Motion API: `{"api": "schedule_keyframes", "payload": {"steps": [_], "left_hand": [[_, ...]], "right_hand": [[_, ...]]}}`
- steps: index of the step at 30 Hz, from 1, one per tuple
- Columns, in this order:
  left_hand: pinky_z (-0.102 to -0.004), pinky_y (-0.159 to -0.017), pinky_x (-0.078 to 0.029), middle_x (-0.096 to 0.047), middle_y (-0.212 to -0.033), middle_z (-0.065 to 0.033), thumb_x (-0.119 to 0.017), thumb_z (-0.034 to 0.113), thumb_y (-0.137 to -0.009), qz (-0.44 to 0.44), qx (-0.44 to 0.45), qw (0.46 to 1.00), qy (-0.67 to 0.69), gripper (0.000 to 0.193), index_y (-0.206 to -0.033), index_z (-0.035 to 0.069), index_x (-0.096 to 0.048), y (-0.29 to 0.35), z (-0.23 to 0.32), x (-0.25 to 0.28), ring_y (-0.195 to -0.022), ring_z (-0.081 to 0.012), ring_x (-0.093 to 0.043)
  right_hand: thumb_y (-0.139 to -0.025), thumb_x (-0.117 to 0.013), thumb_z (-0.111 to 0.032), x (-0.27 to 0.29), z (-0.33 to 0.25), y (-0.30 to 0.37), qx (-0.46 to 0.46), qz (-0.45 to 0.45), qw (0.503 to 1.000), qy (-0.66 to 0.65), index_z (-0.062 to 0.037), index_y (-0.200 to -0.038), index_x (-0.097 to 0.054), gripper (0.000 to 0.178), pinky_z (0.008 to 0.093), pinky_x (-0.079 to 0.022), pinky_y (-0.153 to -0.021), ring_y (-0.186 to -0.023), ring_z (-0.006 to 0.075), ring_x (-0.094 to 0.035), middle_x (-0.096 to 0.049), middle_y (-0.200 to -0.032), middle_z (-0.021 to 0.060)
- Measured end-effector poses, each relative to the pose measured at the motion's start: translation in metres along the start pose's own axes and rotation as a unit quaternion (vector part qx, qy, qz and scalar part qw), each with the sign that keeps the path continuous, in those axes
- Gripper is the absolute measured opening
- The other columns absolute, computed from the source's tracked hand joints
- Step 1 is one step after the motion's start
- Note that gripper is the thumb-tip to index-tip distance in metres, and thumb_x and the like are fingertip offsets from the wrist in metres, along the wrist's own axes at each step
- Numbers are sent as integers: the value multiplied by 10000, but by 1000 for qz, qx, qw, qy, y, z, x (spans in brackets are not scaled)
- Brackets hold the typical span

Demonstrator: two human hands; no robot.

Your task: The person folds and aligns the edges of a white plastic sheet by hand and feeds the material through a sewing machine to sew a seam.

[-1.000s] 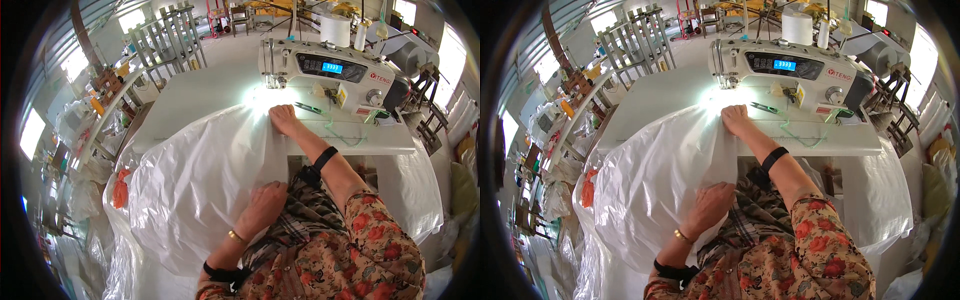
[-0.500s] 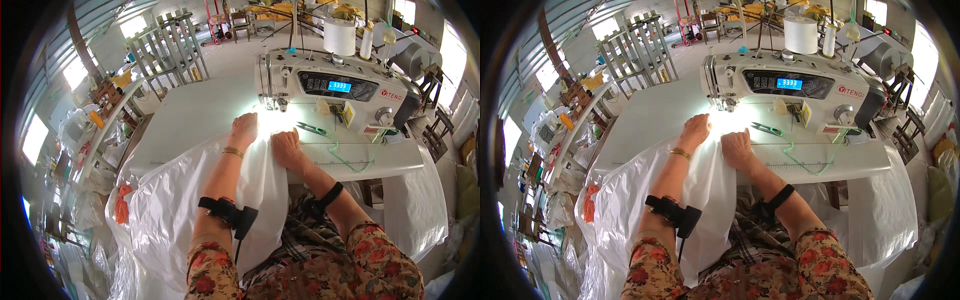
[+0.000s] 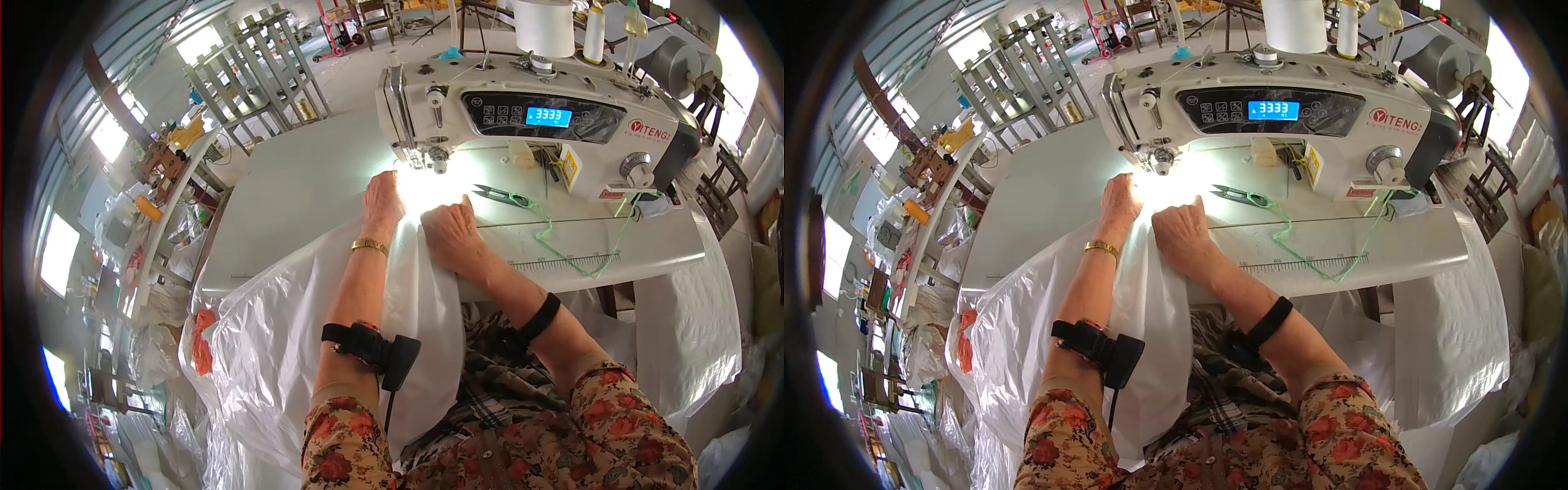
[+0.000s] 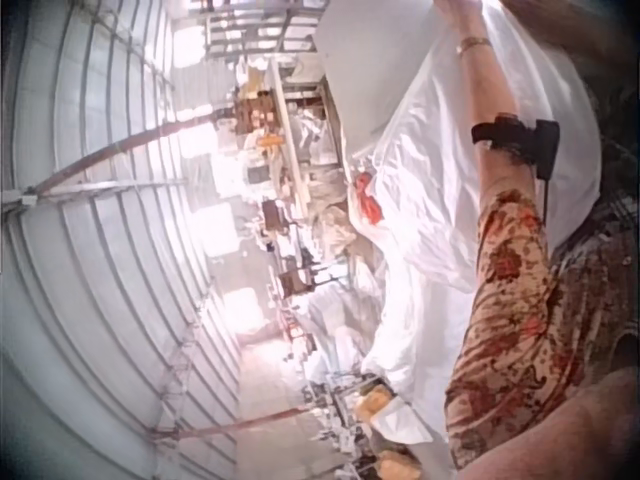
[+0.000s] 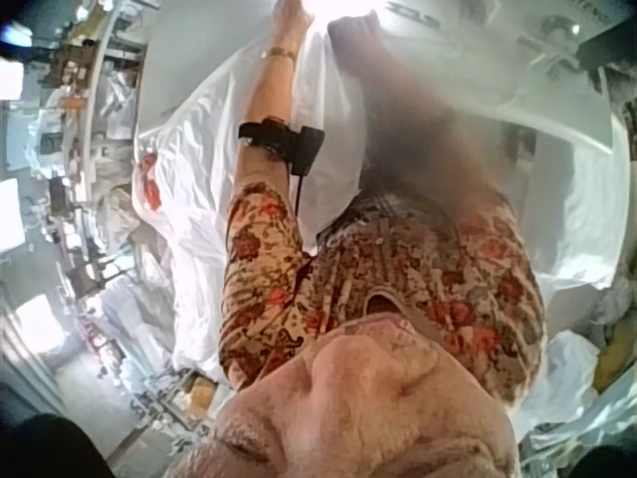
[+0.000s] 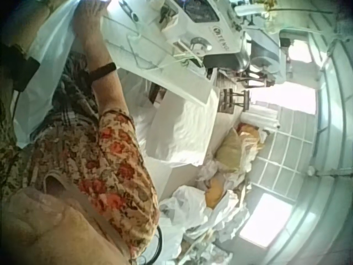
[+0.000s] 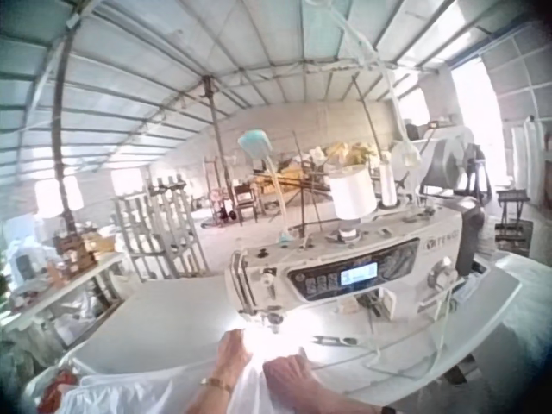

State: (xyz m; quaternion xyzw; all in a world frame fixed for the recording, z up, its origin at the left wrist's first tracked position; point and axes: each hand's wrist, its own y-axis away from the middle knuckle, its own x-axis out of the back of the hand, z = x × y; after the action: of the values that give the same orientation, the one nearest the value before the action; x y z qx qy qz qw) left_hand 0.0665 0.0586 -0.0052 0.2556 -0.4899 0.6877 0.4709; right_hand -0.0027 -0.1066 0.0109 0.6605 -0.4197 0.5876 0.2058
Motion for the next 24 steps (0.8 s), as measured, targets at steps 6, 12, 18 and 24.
{"api": "schedule_keyframes", "payload": {"steps": [6,12,18,24], "left_hand": [[-478,-700,-490,-619,-831,-265,-546,21,-794,-20,-15,1000,11,66,-805,-30,-585,-1,19,3,-838,-434,-603],[-468,-756,-502,-656,-900,-218,-620,115,-797,-29,20,996,83,179,-935,2,-636,1,8,8,-892,-408,-617],[-454,-798,-502,-661,-962,-203,-640,175,-797,-71,79,993,57,228,-978,36,-645,1,22,10,-947,-392,-617],[-450,-806,-501,-660,-995,-194,-660,129,-777,-62,77,993,60,224,-977,31,-633,1,32,9,-963,-381,-615]], "right_hand": [[-774,-566,-80,-2,5,-3,-2,82,995,48,-84,-723,-650,98,503,-385,-856,-694,314,-653,-654,-729,138],[-758,-571,-66,-9,7,-2,19,110,993,36,-79,-730,-661,95,457,-389,-844,-699,303,-655,-658,-713,132],[-712,-577,-44,-1,9,-2,10,68,997,31,-51,-764,-644,84,480,-387,-906,-738,336,-652,-655,-761,150],[-737,-566,-52,-5,17,4,35,126,989,72,-44,-763,-635,74,508,-393,-923,-761,348,-649,-652,-761,163]]}}
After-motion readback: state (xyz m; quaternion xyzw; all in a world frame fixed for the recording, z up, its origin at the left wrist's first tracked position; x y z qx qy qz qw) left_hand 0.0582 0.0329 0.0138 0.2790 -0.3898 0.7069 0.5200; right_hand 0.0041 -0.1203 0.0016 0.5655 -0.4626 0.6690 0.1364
